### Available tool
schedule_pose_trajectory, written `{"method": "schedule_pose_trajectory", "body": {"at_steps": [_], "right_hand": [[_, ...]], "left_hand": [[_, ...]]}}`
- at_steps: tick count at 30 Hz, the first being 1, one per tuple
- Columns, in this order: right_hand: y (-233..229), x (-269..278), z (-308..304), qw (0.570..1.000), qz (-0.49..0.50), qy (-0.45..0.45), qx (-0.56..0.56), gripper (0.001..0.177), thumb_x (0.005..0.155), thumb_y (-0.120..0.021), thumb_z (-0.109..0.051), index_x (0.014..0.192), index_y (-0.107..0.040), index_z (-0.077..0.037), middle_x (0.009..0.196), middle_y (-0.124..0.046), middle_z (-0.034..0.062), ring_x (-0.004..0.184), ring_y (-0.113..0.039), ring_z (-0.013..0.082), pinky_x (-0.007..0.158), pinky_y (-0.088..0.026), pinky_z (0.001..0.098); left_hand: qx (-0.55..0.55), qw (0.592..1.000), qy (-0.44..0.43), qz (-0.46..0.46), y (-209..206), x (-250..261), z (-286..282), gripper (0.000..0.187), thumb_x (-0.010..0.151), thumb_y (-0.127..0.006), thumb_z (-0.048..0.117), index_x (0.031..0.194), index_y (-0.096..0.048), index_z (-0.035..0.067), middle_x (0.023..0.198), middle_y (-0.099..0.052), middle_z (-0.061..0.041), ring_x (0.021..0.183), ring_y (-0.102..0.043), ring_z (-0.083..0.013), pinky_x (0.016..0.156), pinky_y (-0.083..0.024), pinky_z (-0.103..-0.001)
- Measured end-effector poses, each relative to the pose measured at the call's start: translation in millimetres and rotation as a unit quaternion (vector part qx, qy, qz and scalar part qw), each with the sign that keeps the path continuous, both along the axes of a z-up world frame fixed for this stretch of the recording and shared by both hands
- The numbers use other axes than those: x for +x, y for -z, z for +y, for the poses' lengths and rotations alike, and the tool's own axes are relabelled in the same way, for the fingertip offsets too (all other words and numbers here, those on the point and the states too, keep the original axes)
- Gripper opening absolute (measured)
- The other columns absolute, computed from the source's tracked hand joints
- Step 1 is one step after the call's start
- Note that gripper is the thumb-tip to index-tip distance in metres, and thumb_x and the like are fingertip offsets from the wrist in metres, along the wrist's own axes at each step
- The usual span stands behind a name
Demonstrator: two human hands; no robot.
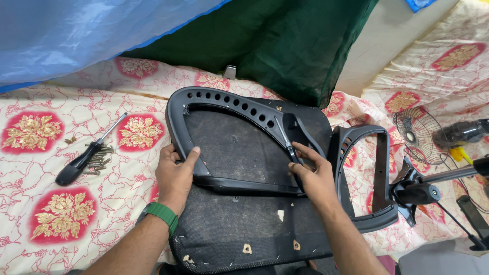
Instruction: The person uses a screwdriver to remove screws from a black plastic frame attached to a cushioned seat. They unscrew multiple fasteners, detach the frame, and set it aside, leaving the seat base exposed.
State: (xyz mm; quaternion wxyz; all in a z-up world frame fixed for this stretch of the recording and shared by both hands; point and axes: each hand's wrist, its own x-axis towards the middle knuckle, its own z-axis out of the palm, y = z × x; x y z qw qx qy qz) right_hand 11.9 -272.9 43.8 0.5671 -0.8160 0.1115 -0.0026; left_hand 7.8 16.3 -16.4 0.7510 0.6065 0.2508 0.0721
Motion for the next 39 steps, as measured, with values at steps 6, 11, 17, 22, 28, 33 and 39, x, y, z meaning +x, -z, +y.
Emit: {"method": "schedule_pose_trajectory", "body": {"at_steps": [6,11,17,22,28,33,39], "right_hand": [[21.3,-13.2,-4.1,0.998,-0.040,0.041,0.037,0.043,0.089,-0.063,0.005,0.131,-0.065,0.003,0.104,-0.073,0.0133,0.079,-0.072,0.0139,0.075,-0.058,0.0247],[31.1,-8.8,-11.6,0.995,-0.045,0.004,0.084,0.038,0.087,-0.063,0.006,0.125,-0.067,0.008,0.104,-0.075,0.0143,0.074,-0.072,0.0154,0.070,-0.058,0.0255],[32.9,-8.3,-17.6,0.994,-0.039,-0.023,0.099,0.036,0.087,-0.064,0.006,0.123,-0.068,0.009,0.103,-0.075,0.0148,0.074,-0.073,0.0151,0.070,-0.059,0.0254],[35.0,-7.9,-20.0,0.993,-0.050,-0.025,0.100,0.035,0.087,-0.064,0.004,0.122,-0.070,0.009,0.099,-0.075,0.0142,0.073,-0.072,0.0159,0.069,-0.059,0.0248],[32.0,-4.4,-29.0,0.988,-0.043,-0.023,0.148,0.034,0.091,-0.061,-0.003,0.121,-0.072,0.008,0.092,-0.075,0.0145,0.069,-0.070,0.0160,0.064,-0.056,0.0248],[15.1,-3.2,-22.7,0.991,-0.008,-0.066,0.114,0.033,0.091,-0.067,-0.006,0.122,-0.074,0.005,0.086,-0.073,0.0123,0.071,-0.069,0.0135,0.065,-0.053,0.0239],[-37.7,-12.5,23.3,0.978,-0.051,-0.181,-0.092,0.032,0.082,-0.080,-0.011,0.114,-0.079,-0.004,0.095,-0.077,0.0057,0.087,-0.068,0.0095,0.079,-0.053,0.0239]], "left_hand": [[-0.026,0.998,-0.007,0.048,-14.9,6.1,1.0,0.037,0.092,-0.077,0.018,0.112,-0.061,-0.009,0.081,-0.072,-0.015,0.063,-0.071,-0.0199,0.054,-0.056,-0.029],[-0.079,0.995,0.033,0.042,-14.6,6.1,8.7,0.035,0.090,-0.074,0.013,0.115,-0.059,-0.006,0.089,-0.073,-0.013,0.070,-0.075,-0.0209,0.058,-0.063,-0.031],[0.030,0.999,0.043,0.004,2.3,0.2,5.6,0.038,0.087,-0.073,0.006,0.120,-0.057,-0.005,0.096,-0.074,-0.010,0.082,-0.076,-0.0171,0.071,-0.061,-0.027],[0.124,0.991,0.045,-0.022,15.1,-1.2,1.5,0.042,0.090,-0.073,0.010,0.125,-0.054,-0.003,0.101,-0.071,-0.008,0.087,-0.070,-0.0128,0.076,-0.056,-0.025],[0.126,0.990,0.051,-0.039,23.1,-1.0,4.9,0.044,0.091,-0.073,0.011,0.127,-0.053,-0.004,0.101,-0.071,-0.008,0.088,-0.071,-0.0123,0.077,-0.057,-0.025],[0.136,0.985,0.045,-0.097,18.5,-6.3,3.9,0.047,0.091,-0.074,0.017,0.126,-0.054,-0.006,0.100,-0.074,-0.009,0.087,-0.074,-0.0111,0.074,-0.059,-0.024],[0.301,0.953,0.004,0.024,6.1,-8.7,-5.2,0.049,0.089,-0.079,0.034,0.115,-0.062,-0.004,0.079,-0.076,-0.014,0.072,-0.075,-0.0226,0.069,-0.058,-0.034]]}}
